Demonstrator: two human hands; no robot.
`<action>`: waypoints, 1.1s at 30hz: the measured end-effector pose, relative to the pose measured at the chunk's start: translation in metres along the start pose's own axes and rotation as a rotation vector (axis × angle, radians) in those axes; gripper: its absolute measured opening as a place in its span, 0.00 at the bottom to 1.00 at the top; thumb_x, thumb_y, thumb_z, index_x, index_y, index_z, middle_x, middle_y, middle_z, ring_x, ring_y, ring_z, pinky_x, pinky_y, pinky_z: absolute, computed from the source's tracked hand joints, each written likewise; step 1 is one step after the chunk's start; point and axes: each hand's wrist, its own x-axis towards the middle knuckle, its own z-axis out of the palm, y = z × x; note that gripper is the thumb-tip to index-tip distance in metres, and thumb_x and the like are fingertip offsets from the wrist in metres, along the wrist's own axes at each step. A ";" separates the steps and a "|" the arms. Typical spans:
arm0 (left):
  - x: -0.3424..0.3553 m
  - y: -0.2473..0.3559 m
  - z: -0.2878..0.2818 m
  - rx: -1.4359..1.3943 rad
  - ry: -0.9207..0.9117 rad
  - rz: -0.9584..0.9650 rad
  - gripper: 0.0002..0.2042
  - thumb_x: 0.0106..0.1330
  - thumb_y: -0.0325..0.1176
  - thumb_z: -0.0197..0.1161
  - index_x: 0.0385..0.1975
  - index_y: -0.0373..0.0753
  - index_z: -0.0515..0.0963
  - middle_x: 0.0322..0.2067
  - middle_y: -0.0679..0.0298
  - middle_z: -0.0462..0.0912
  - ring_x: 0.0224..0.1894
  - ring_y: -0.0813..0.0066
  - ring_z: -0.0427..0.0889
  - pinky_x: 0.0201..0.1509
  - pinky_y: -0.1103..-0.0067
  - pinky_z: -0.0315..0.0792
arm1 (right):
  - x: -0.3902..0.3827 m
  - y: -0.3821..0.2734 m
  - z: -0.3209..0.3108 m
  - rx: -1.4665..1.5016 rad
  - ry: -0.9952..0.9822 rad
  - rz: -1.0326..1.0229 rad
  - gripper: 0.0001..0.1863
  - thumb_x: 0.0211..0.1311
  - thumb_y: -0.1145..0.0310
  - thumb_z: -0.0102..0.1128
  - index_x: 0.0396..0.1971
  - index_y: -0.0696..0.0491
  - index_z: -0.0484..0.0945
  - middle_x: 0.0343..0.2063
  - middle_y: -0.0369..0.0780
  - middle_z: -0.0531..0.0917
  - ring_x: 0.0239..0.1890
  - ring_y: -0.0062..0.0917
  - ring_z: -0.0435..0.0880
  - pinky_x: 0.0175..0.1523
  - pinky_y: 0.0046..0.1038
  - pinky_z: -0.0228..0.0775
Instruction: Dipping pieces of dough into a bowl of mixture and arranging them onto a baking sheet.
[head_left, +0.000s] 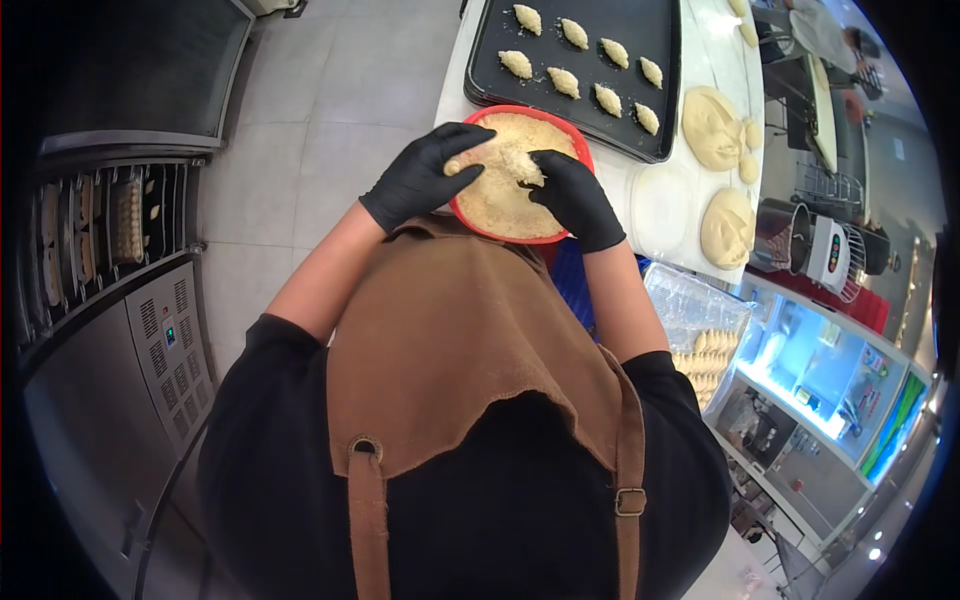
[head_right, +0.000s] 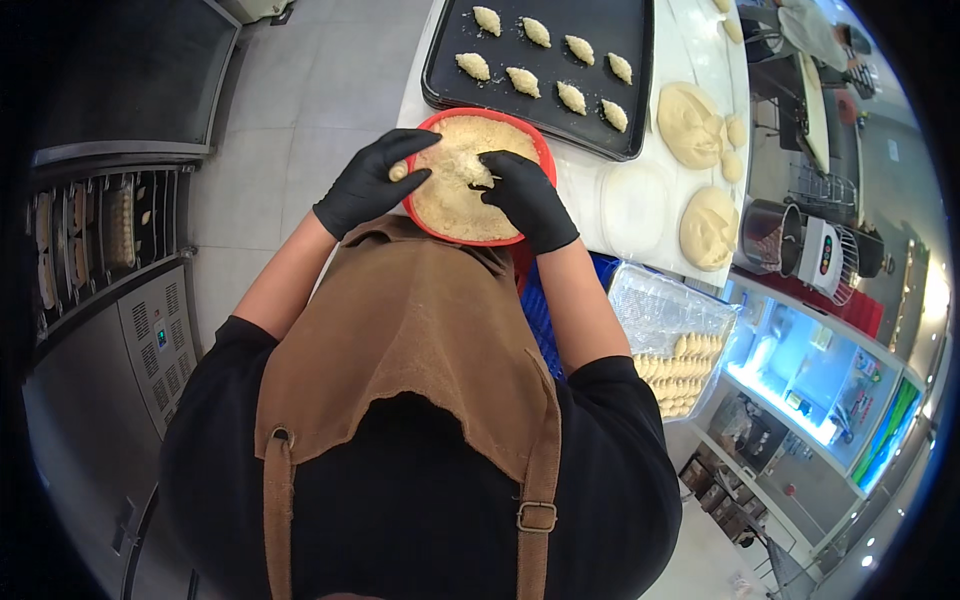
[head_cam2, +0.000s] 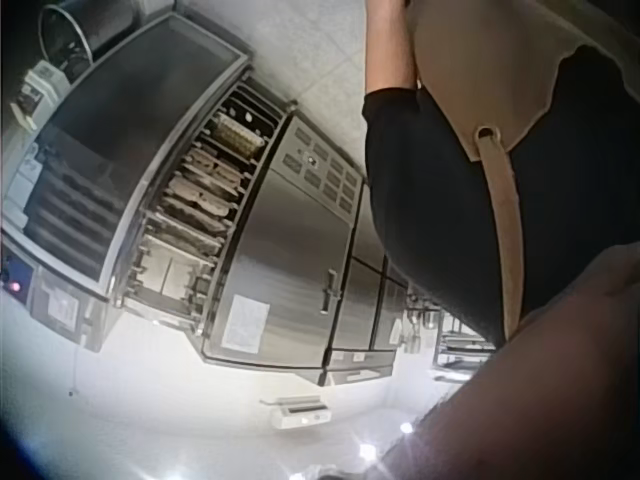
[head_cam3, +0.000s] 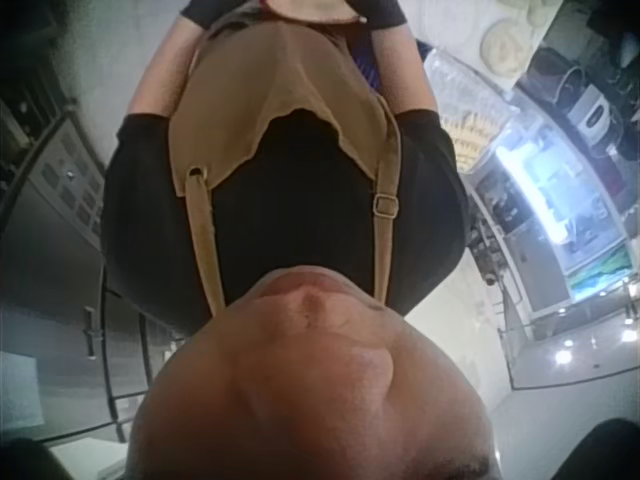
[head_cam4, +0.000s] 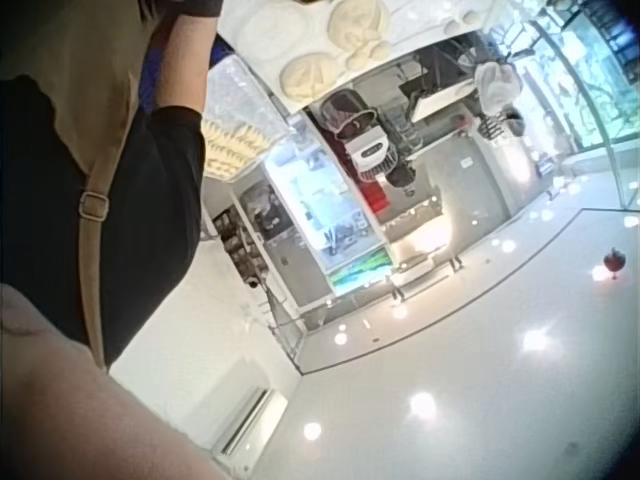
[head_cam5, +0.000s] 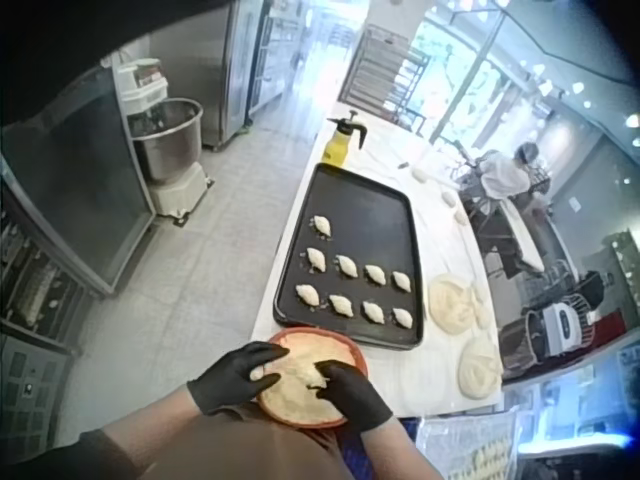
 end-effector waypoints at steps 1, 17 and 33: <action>0.002 0.003 0.003 -0.038 -0.048 -0.019 0.21 0.64 0.28 0.70 0.58 0.40 0.81 0.38 0.66 0.88 0.38 0.73 0.84 0.48 0.78 0.78 | -0.001 -0.002 -0.002 0.001 -0.047 0.001 0.12 0.70 0.67 0.60 0.48 0.56 0.83 0.40 0.43 0.86 0.37 0.28 0.83 0.39 0.24 0.73; 0.016 0.017 0.019 -0.243 -0.240 -0.198 0.19 0.63 0.35 0.75 0.53 0.39 0.84 0.48 0.65 0.89 0.46 0.71 0.86 0.54 0.77 0.78 | -0.045 -0.041 0.014 -0.009 -0.087 0.041 0.14 0.71 0.66 0.60 0.50 0.59 0.82 0.38 0.44 0.86 0.39 0.30 0.86 0.39 0.22 0.73; 0.019 0.029 0.027 -0.428 -0.218 -0.579 0.20 0.62 0.32 0.74 0.54 0.38 0.85 0.48 0.62 0.89 0.47 0.73 0.86 0.56 0.78 0.78 | -0.045 -0.002 0.021 -0.772 0.201 -0.716 0.26 0.67 0.61 0.65 0.62 0.57 0.77 0.57 0.52 0.80 0.59 0.40 0.80 0.59 0.35 0.73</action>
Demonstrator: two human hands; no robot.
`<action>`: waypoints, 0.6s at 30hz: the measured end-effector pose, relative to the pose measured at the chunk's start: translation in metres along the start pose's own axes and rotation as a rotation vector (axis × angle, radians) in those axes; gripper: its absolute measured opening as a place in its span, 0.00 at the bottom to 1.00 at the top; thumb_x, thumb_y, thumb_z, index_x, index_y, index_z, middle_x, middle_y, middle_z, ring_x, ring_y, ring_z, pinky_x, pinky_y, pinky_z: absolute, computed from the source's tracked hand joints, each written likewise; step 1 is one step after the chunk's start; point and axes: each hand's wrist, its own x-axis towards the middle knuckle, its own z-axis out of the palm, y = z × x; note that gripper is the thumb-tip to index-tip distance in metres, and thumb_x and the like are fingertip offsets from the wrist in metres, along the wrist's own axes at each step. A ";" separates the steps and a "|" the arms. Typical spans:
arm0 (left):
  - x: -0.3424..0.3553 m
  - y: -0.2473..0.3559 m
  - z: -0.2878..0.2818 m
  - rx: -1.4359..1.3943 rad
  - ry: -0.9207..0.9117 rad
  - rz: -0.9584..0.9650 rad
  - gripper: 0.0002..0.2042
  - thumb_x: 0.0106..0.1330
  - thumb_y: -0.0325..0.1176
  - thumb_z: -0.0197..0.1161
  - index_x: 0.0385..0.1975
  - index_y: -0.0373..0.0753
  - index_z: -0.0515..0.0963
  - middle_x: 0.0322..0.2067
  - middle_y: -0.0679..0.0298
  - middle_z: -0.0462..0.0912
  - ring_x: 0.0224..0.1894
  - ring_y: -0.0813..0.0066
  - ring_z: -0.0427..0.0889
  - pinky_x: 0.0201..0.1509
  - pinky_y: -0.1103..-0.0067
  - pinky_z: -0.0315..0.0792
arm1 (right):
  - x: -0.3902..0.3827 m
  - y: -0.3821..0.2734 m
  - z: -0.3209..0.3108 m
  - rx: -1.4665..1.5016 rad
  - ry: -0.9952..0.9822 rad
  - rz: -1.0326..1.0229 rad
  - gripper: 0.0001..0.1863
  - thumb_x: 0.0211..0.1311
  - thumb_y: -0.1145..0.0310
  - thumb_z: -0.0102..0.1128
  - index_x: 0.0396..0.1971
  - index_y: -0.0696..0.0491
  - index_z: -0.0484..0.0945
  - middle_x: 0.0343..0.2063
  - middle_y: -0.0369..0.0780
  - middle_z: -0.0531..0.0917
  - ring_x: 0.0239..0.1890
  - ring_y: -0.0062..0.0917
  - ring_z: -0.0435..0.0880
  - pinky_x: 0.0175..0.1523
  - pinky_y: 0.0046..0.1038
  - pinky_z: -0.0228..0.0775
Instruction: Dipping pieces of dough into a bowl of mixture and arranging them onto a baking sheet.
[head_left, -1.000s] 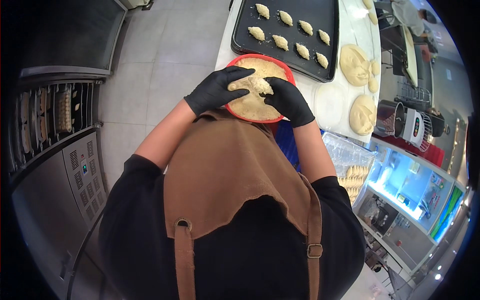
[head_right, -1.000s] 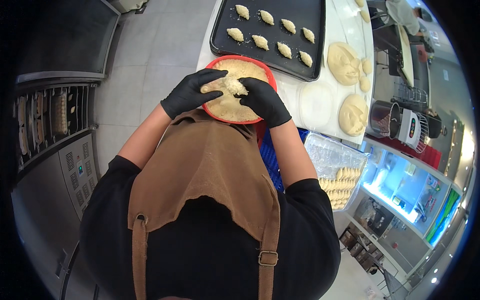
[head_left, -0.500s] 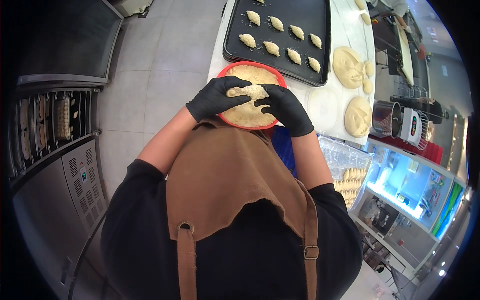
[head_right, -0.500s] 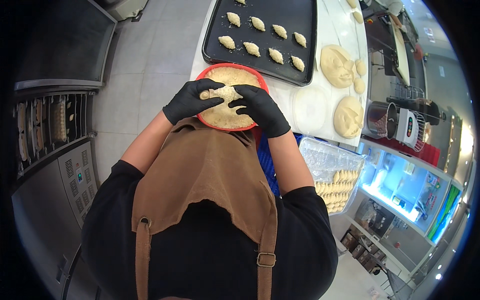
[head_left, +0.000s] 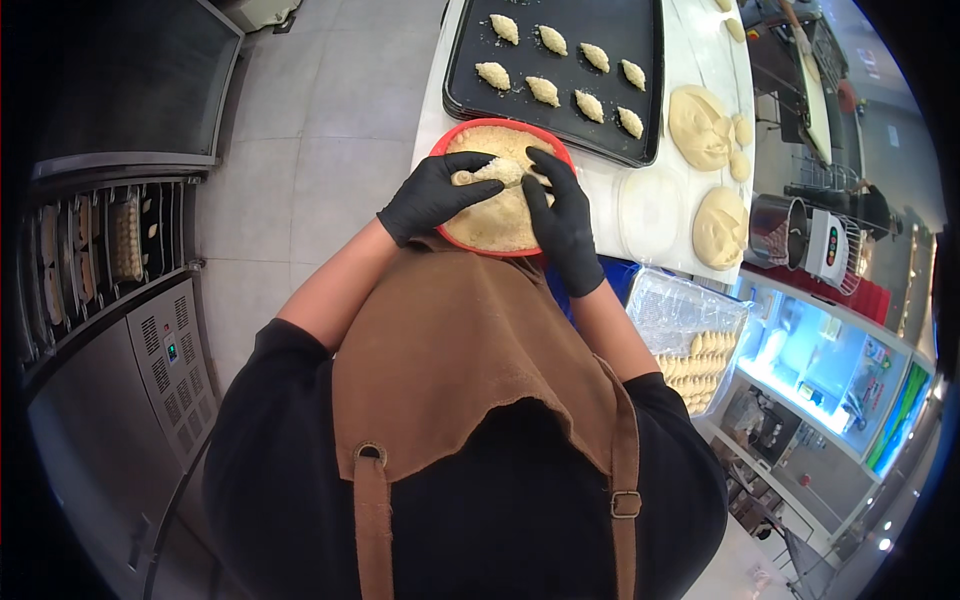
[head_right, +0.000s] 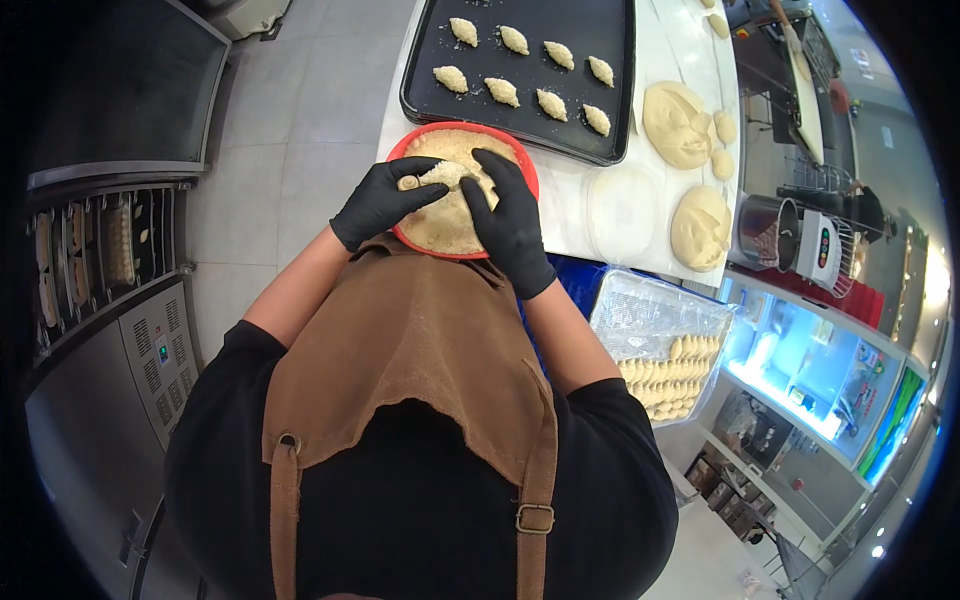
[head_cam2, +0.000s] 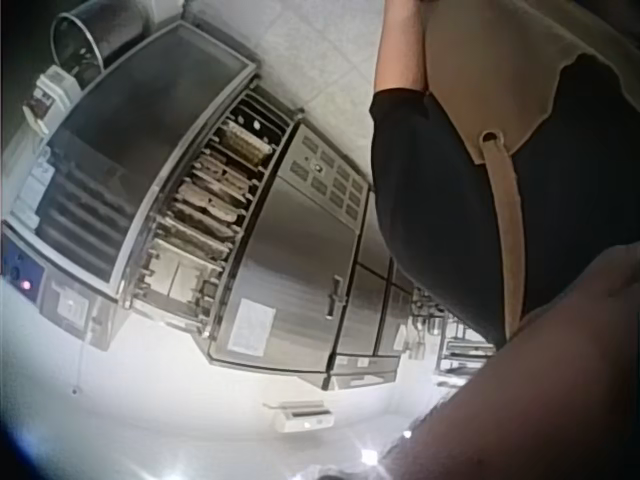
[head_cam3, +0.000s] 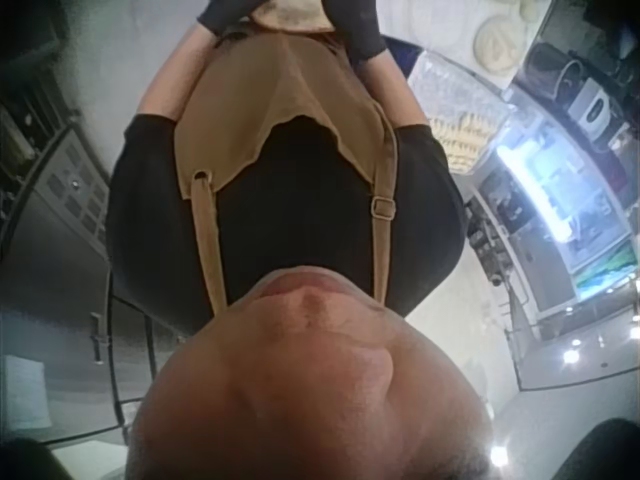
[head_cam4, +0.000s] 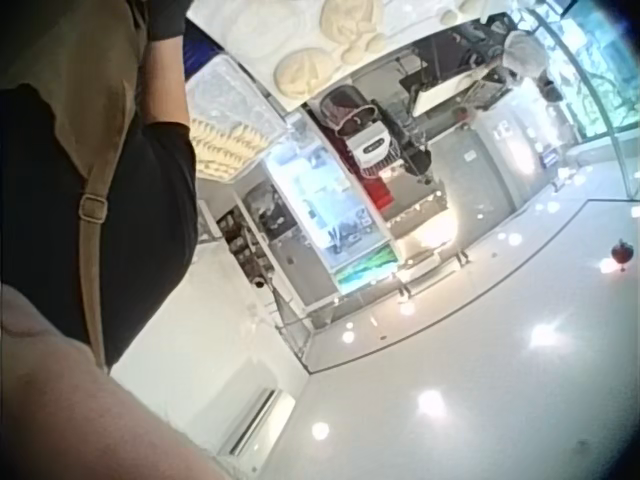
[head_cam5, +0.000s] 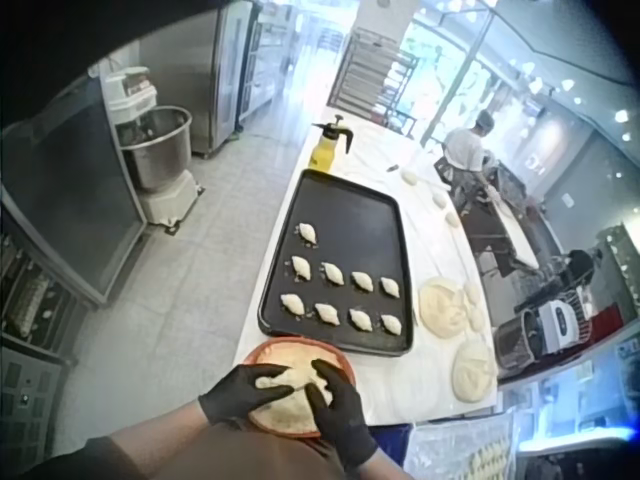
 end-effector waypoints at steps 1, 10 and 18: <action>0.000 0.000 0.000 -0.009 0.021 -0.053 0.19 0.61 0.31 0.74 0.53 0.38 0.85 0.48 0.62 0.90 0.47 0.73 0.86 0.56 0.79 0.78 | -0.004 0.002 0.003 -0.230 0.071 -0.234 0.29 0.67 0.58 0.65 0.64 0.56 0.76 0.61 0.53 0.78 0.63 0.42 0.78 0.62 0.36 0.72; 0.000 -0.010 0.004 0.100 0.016 0.008 0.19 0.62 0.34 0.74 0.53 0.38 0.86 0.49 0.62 0.89 0.48 0.73 0.86 0.56 0.78 0.78 | -0.007 -0.005 0.005 -0.501 -0.019 -0.388 0.36 0.59 0.63 0.69 0.68 0.54 0.72 0.73 0.55 0.64 0.72 0.48 0.66 0.72 0.43 0.63; -0.003 -0.010 0.002 0.095 0.009 0.115 0.19 0.61 0.30 0.74 0.53 0.38 0.85 0.50 0.62 0.89 0.49 0.73 0.86 0.57 0.78 0.78 | -0.005 0.020 -0.004 -0.278 0.059 -0.127 0.33 0.63 0.55 0.70 0.64 0.57 0.76 0.63 0.54 0.76 0.63 0.46 0.77 0.65 0.42 0.70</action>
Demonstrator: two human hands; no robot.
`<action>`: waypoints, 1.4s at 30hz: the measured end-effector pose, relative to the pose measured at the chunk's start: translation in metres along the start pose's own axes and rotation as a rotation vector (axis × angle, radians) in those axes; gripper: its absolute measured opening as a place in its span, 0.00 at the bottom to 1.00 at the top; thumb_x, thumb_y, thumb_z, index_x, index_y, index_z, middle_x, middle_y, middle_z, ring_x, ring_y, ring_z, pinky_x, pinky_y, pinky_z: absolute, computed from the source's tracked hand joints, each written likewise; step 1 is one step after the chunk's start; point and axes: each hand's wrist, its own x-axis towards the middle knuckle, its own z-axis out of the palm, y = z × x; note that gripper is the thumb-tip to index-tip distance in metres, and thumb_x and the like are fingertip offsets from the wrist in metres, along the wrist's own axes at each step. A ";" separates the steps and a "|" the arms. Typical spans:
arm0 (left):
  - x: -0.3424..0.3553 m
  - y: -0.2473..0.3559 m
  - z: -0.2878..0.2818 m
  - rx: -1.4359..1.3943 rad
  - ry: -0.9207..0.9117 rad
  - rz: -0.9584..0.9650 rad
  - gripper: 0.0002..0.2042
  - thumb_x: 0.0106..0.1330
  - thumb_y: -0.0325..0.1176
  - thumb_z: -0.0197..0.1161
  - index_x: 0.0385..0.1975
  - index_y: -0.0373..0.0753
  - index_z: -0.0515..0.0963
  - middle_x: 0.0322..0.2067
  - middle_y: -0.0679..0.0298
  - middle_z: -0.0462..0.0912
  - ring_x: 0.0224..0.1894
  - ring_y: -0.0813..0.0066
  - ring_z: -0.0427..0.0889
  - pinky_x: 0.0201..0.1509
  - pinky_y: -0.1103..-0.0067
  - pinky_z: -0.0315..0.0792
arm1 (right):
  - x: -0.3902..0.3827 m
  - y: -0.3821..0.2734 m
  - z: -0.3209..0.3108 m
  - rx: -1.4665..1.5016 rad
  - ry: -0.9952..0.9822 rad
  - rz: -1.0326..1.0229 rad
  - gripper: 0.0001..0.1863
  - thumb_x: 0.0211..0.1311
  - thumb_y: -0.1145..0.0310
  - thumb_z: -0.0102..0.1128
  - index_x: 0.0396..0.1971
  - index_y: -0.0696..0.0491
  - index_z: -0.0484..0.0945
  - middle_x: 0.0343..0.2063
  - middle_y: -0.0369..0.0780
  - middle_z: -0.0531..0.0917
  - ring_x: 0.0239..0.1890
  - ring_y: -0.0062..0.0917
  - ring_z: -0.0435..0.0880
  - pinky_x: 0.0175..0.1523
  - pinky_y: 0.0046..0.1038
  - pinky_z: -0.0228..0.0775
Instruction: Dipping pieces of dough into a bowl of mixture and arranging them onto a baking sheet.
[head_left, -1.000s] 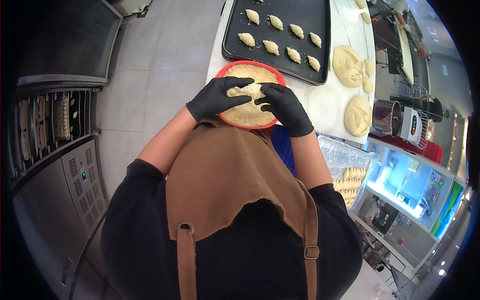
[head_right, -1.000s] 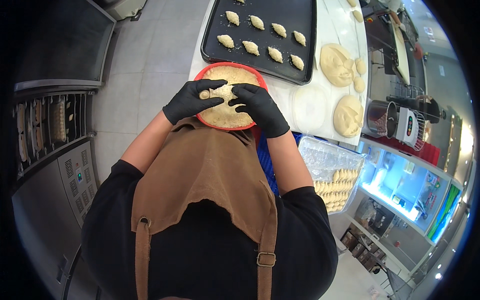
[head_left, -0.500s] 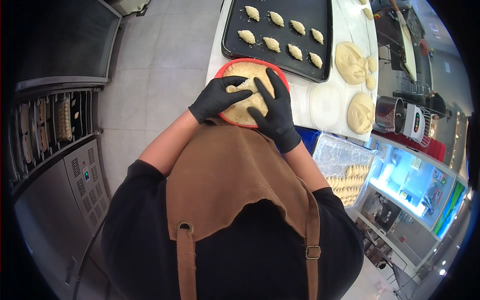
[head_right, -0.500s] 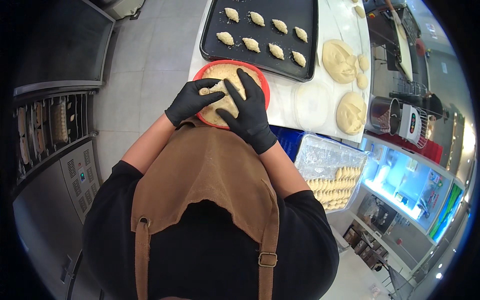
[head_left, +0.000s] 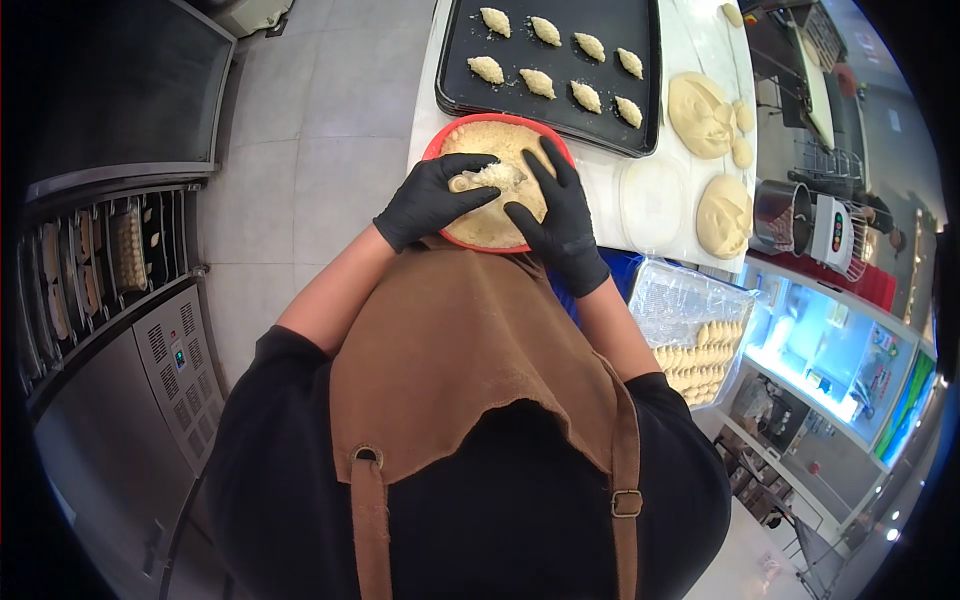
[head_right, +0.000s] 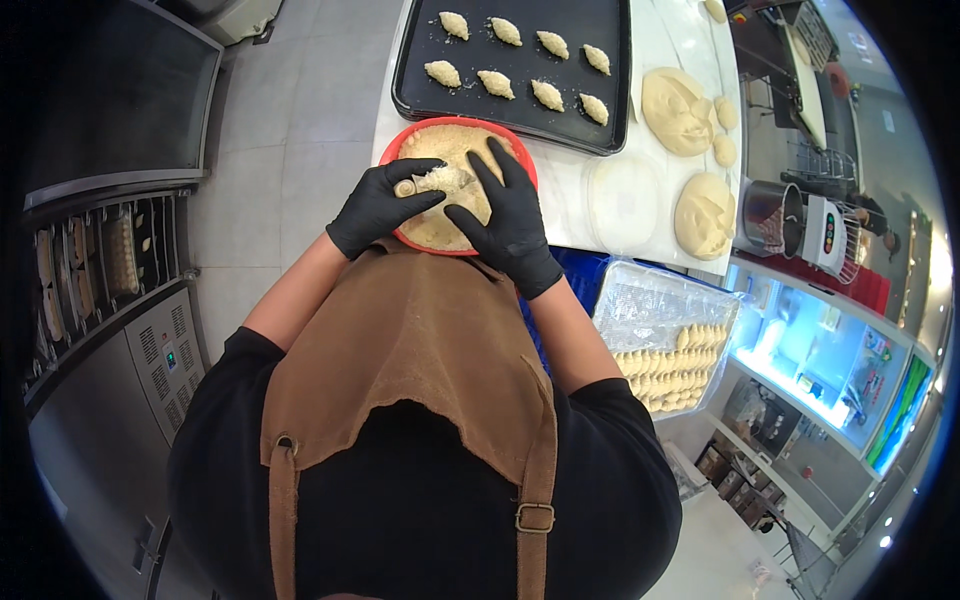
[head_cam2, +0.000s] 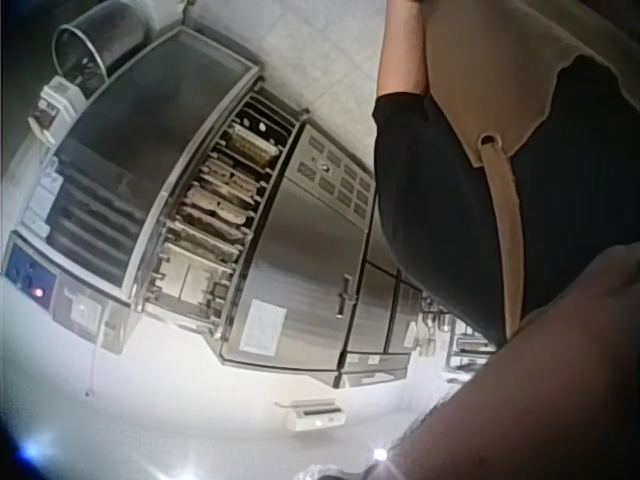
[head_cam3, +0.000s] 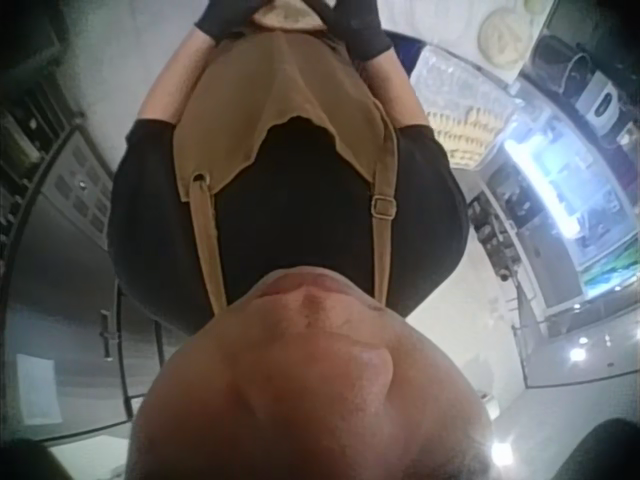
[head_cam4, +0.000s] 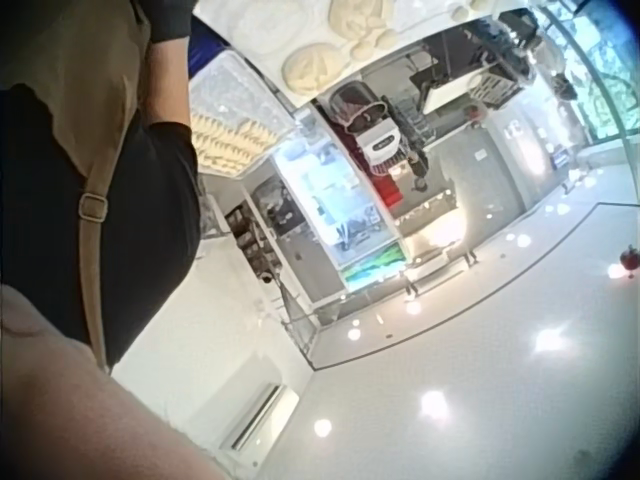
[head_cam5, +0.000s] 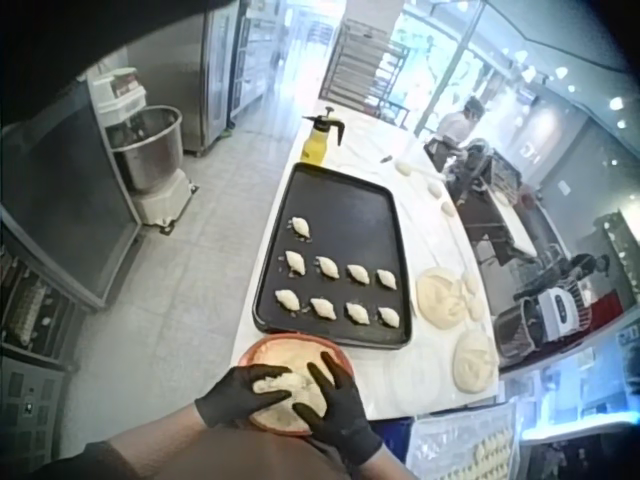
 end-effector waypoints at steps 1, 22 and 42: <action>0.000 -0.002 -0.001 0.005 -0.003 0.023 0.20 0.61 0.29 0.74 0.54 0.38 0.85 0.50 0.62 0.89 0.49 0.73 0.86 0.57 0.78 0.78 | 0.001 0.001 -0.002 0.111 -0.051 0.116 0.31 0.64 0.57 0.70 0.62 0.58 0.76 0.60 0.53 0.78 0.60 0.45 0.80 0.63 0.41 0.72; -0.003 -0.001 0.001 0.070 0.068 0.016 0.19 0.61 0.29 0.73 0.53 0.37 0.83 0.56 0.59 0.86 0.56 0.66 0.84 0.62 0.75 0.75 | 0.266 0.113 -0.038 1.178 -0.111 0.659 0.13 0.66 0.68 0.65 0.46 0.60 0.82 0.40 0.46 0.88 0.34 0.33 0.86 0.41 0.26 0.78; 0.014 0.003 0.020 -0.352 0.133 -0.095 0.14 0.70 0.25 0.62 0.55 0.31 0.81 0.54 0.59 0.86 0.52 0.70 0.84 0.60 0.77 0.76 | 0.287 0.098 -0.016 0.228 0.002 0.293 0.17 0.69 0.61 0.61 0.45 0.59 0.87 0.35 0.42 0.88 0.35 0.26 0.85 0.45 0.25 0.77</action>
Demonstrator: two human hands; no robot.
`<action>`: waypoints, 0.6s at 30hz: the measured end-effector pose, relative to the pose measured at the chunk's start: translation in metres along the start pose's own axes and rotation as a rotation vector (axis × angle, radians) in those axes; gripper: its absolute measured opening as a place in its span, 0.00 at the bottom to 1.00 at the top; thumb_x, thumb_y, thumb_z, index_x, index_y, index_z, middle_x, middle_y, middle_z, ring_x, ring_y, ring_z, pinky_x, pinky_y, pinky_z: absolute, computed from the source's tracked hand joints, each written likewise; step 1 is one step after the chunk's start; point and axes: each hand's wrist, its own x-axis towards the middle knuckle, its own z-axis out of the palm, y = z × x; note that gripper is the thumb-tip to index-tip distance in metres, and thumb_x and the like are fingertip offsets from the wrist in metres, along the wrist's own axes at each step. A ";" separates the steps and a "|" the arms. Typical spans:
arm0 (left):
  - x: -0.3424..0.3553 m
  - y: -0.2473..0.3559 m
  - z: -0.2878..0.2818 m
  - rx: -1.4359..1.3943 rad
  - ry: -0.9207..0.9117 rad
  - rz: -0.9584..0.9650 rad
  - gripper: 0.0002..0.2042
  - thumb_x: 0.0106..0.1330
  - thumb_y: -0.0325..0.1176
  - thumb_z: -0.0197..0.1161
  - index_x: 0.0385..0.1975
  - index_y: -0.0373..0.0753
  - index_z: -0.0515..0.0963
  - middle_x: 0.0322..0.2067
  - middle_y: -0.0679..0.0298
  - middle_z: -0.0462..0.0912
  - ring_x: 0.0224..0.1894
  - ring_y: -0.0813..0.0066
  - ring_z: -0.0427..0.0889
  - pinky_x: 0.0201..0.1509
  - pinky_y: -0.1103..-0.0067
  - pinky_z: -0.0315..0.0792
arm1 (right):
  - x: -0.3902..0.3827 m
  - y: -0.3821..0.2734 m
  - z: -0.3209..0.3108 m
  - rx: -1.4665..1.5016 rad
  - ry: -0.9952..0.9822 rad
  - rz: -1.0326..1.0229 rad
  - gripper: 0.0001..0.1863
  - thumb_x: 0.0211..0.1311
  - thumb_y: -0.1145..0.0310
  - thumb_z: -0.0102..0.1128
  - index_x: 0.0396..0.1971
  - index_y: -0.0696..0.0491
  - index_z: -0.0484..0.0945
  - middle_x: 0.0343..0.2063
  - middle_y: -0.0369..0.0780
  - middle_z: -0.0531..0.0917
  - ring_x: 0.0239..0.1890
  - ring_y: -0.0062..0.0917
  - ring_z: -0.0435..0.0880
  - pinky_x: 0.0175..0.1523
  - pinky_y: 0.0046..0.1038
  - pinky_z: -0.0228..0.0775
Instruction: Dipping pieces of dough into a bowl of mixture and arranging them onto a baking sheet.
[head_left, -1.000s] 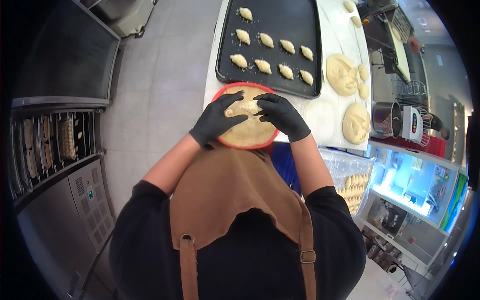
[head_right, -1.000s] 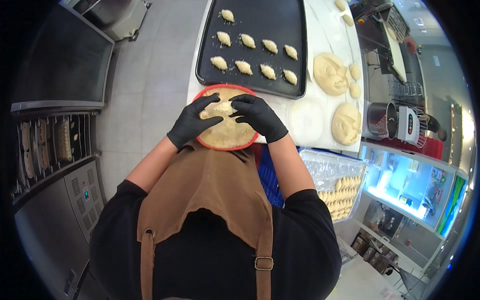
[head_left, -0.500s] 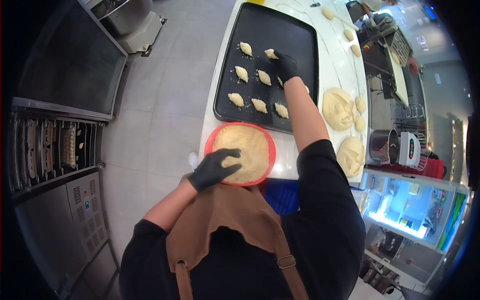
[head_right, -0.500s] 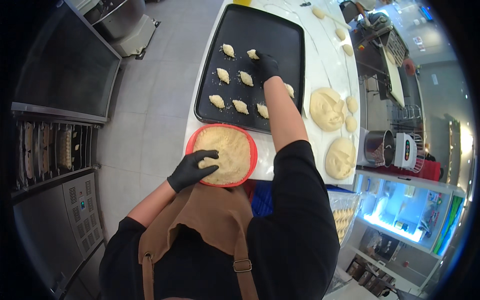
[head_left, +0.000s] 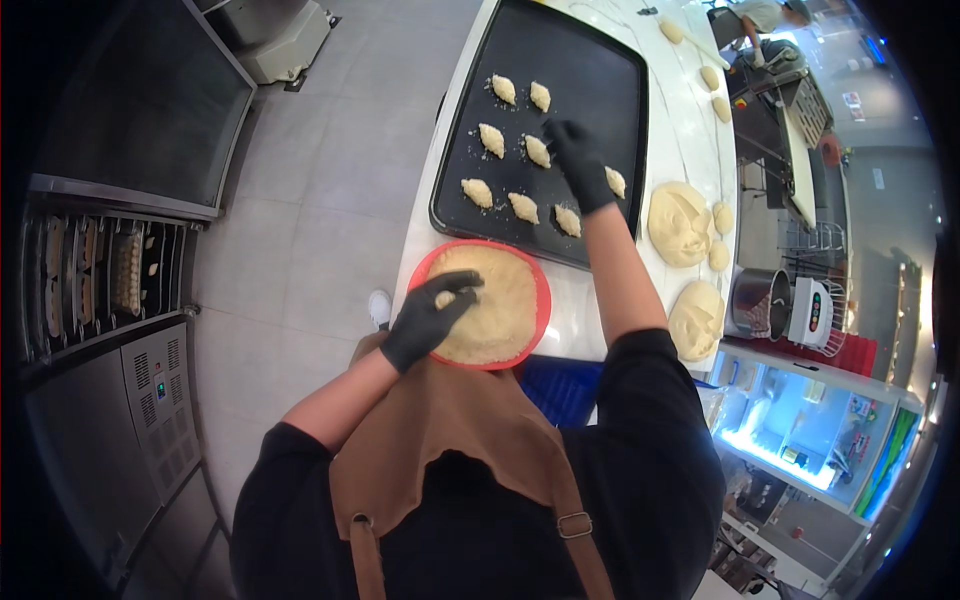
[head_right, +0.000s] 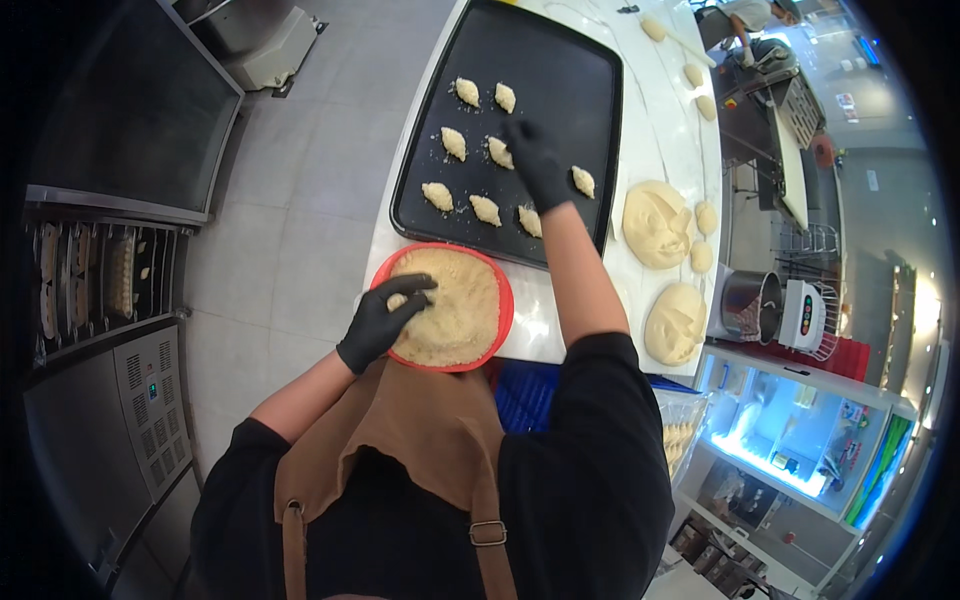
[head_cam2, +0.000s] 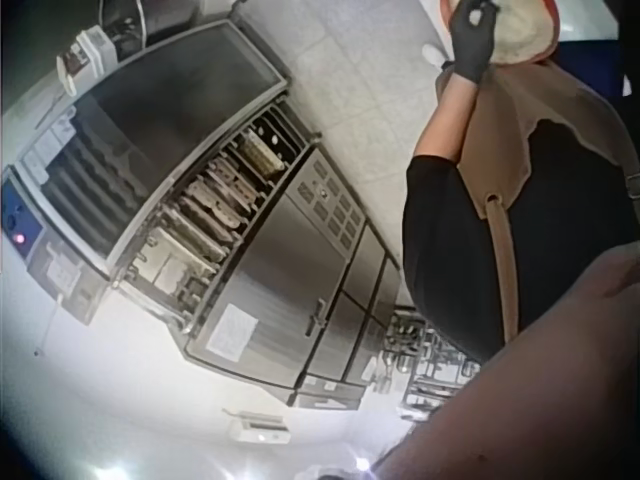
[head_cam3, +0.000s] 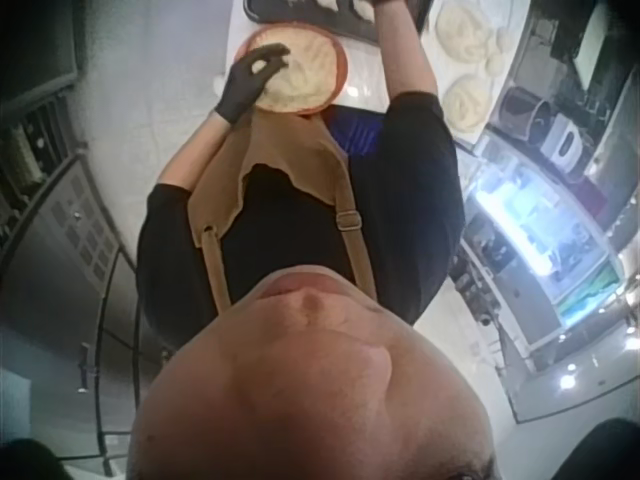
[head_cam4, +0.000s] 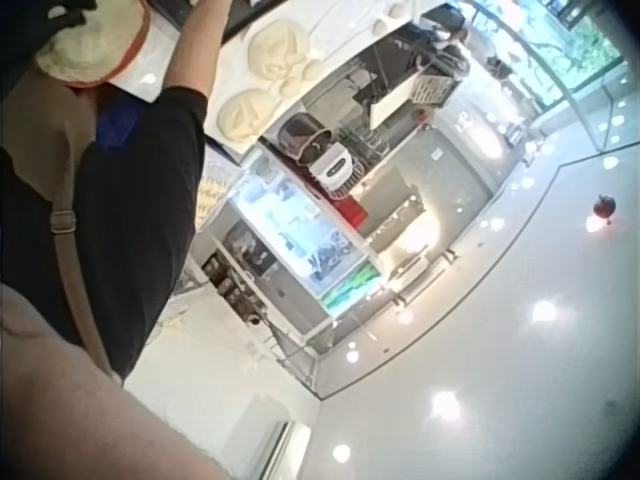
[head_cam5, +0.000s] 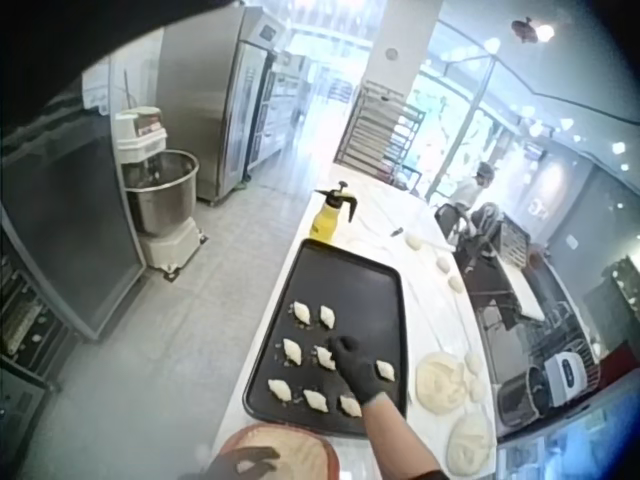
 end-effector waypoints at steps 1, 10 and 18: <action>0.001 -0.001 0.000 -0.086 0.045 0.086 0.14 0.72 0.25 0.60 0.56 0.31 0.81 0.56 0.60 0.85 0.53 0.70 0.84 0.60 0.78 0.76 | -0.041 -0.010 -0.003 0.209 -0.272 0.067 0.16 0.71 0.62 0.59 0.45 0.59 0.87 0.34 0.41 0.88 0.35 0.24 0.83 0.44 0.24 0.77; 0.025 0.014 0.033 -0.153 -0.012 0.090 0.22 0.80 0.37 0.49 0.70 0.36 0.71 0.61 0.61 0.79 0.60 0.72 0.77 0.64 0.82 0.67 | -0.258 -0.030 0.024 0.862 -0.500 0.421 0.15 0.71 0.66 0.62 0.50 0.60 0.84 0.43 0.42 0.87 0.41 0.24 0.83 0.46 0.24 0.76; 0.044 -0.010 0.009 -0.554 0.073 -0.080 0.24 0.82 0.51 0.45 0.66 0.41 0.74 0.59 0.64 0.79 0.59 0.68 0.76 0.64 0.75 0.66 | -0.280 0.001 0.006 1.205 -0.444 0.677 0.16 0.69 0.67 0.64 0.53 0.58 0.83 0.46 0.41 0.86 0.45 0.26 0.83 0.50 0.25 0.75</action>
